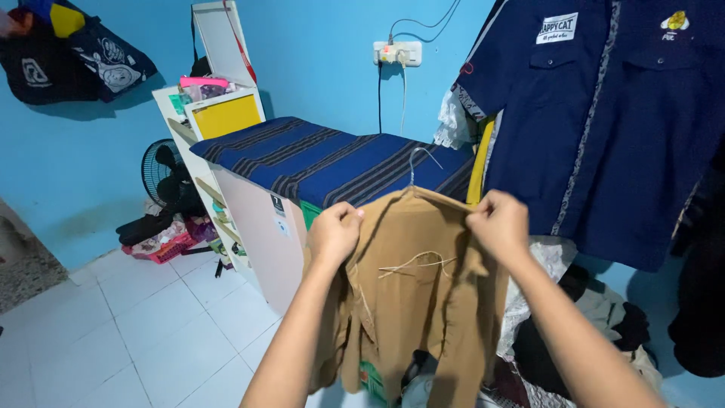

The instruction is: Buttoning a tan shirt and placing it on a hanger.

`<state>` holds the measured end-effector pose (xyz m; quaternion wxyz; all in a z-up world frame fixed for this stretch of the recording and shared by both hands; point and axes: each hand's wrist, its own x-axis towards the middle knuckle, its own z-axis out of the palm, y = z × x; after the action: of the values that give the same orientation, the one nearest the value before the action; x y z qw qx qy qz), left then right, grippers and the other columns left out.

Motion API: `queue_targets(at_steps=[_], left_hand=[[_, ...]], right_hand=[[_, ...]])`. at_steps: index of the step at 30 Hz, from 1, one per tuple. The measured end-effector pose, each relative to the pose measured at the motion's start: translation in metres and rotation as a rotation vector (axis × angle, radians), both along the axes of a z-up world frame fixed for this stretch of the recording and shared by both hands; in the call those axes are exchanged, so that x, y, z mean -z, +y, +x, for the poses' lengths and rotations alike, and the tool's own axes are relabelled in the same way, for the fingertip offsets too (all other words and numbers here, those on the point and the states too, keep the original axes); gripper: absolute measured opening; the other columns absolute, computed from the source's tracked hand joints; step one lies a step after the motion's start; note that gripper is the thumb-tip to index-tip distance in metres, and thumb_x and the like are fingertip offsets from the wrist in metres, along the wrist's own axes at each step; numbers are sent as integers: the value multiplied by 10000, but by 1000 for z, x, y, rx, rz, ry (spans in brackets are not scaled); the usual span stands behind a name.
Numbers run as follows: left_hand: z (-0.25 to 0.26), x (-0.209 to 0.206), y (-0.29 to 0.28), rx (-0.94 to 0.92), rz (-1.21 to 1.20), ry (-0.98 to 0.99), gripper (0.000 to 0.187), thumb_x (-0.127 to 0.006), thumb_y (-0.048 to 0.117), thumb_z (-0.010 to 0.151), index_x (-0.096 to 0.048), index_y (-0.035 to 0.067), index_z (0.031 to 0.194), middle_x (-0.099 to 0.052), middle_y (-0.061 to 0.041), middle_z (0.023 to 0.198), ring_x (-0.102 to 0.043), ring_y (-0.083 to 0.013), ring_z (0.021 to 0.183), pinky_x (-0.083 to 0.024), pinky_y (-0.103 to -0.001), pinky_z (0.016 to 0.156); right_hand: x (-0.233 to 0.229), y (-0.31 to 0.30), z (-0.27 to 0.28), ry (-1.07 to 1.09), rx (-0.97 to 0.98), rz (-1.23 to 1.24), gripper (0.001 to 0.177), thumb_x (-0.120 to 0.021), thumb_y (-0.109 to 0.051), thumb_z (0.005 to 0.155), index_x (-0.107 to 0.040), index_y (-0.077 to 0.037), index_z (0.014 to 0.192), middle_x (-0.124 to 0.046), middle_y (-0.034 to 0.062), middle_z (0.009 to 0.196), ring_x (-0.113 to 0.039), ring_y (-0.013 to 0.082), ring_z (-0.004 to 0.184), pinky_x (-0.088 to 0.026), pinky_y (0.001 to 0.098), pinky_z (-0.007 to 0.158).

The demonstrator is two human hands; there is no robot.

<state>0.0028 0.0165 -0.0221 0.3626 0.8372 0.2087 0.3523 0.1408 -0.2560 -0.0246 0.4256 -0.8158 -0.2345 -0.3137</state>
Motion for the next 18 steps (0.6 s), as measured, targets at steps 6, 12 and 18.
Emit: queue_targets(at_steps=[6,12,18], left_hand=[[-9,-17,-2,76,-3,-130,233,-716,397,861,-757,167,861,-743,-75,773,-711,-285,721,-523,-401,668],[-14,-37,-36,65,66,-175,225,-735,386,848,-761,167,889,-732,-80,767,-674,-288,676,-507,-405,657],[-11,-27,-7,182,74,-350,190,-740,305,874,-748,116,879,-725,-62,759,-676,-179,662,-508,-328,639]], right_hand=[[5,13,-27,310,-314,255,72,-715,-56,809,-694,-8,858,-657,50,665,-610,114,551,-490,300,527],[6,46,-41,28,-208,215,79,-744,-36,798,-708,26,830,-691,52,711,-635,72,627,-521,257,608],[-46,-30,-34,187,-298,164,168,-694,-146,985,-784,-19,1051,-750,87,895,-659,153,698,-539,350,596]])
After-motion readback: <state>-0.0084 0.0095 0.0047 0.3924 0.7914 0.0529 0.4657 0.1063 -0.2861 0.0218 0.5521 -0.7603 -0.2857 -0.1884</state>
